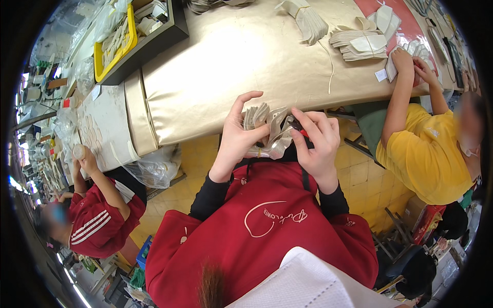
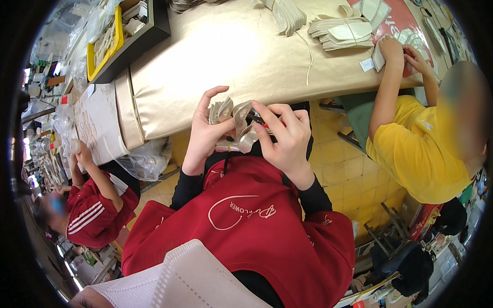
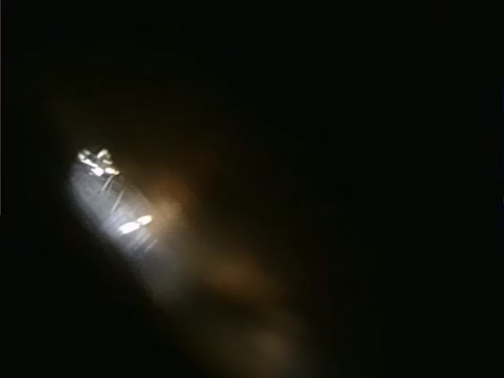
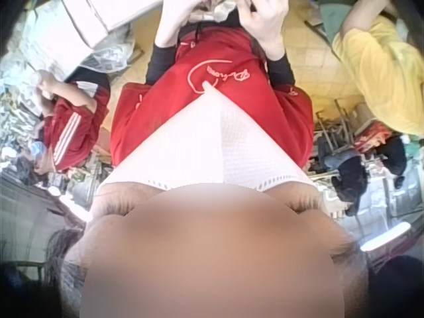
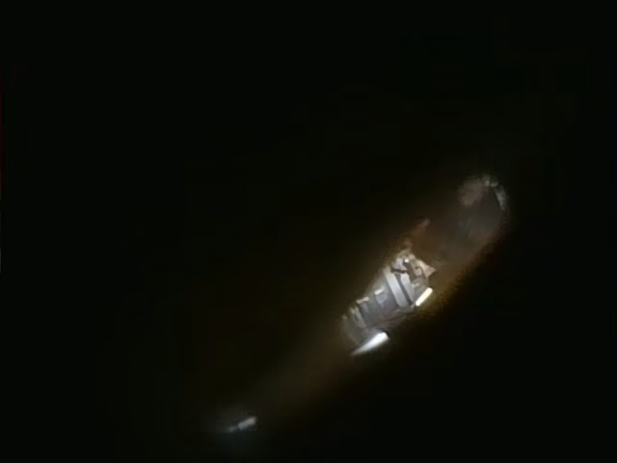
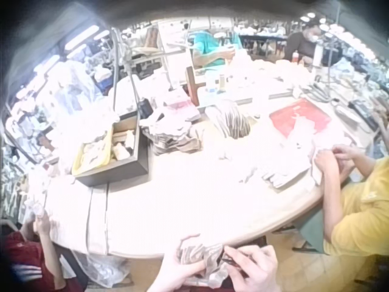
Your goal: The person uses a red utility knife to trim the edges of a stack of small white fabric pieces. They hold the stack in one hand and carefully cut along the edges, then place the trimmed pieces on the table.
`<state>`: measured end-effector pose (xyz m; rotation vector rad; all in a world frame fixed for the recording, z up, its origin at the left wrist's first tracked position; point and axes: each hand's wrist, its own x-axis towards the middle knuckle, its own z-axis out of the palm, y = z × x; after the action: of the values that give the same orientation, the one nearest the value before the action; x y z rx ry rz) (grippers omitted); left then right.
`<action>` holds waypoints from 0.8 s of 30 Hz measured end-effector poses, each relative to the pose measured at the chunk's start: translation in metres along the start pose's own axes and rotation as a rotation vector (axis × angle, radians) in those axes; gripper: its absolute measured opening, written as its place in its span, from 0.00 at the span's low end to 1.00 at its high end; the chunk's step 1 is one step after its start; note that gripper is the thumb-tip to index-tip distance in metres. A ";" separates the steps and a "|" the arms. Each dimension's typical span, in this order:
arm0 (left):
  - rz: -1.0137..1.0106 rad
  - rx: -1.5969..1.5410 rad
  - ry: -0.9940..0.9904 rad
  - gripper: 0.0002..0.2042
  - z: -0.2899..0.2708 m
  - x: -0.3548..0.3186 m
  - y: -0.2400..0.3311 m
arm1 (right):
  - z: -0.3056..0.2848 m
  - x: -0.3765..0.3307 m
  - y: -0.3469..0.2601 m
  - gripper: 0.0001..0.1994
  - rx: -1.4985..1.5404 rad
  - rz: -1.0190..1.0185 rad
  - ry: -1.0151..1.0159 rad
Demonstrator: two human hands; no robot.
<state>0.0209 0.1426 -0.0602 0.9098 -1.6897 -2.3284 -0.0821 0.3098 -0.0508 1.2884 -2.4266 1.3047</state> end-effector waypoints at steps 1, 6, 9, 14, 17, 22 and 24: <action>-0.012 0.019 0.005 0.32 0.000 0.000 0.000 | -0.001 -0.001 -0.003 0.20 -0.006 -0.020 0.026; 0.073 0.139 0.031 0.31 0.010 -0.004 0.000 | 0.004 0.000 -0.006 0.20 0.338 -0.146 -0.085; 0.115 0.191 0.035 0.31 0.014 -0.005 0.000 | 0.011 -0.001 -0.009 0.20 0.259 -0.164 -0.164; 0.092 0.139 0.044 0.30 0.006 -0.004 0.000 | 0.013 -0.005 -0.006 0.20 0.154 -0.101 -0.071; 0.072 0.076 0.030 0.29 0.001 -0.002 0.000 | 0.013 -0.008 -0.004 0.18 0.145 -0.014 -0.057; 0.015 -0.073 -0.053 0.30 0.000 -0.002 0.000 | 0.015 -0.010 -0.001 0.16 0.067 0.004 -0.041; 0.009 -0.056 -0.062 0.29 0.001 -0.003 0.000 | 0.015 -0.009 -0.001 0.16 0.044 -0.015 -0.059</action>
<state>0.0232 0.1446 -0.0586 0.8269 -1.6386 -2.4092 -0.0717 0.3039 -0.0636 1.3716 -2.4350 1.3425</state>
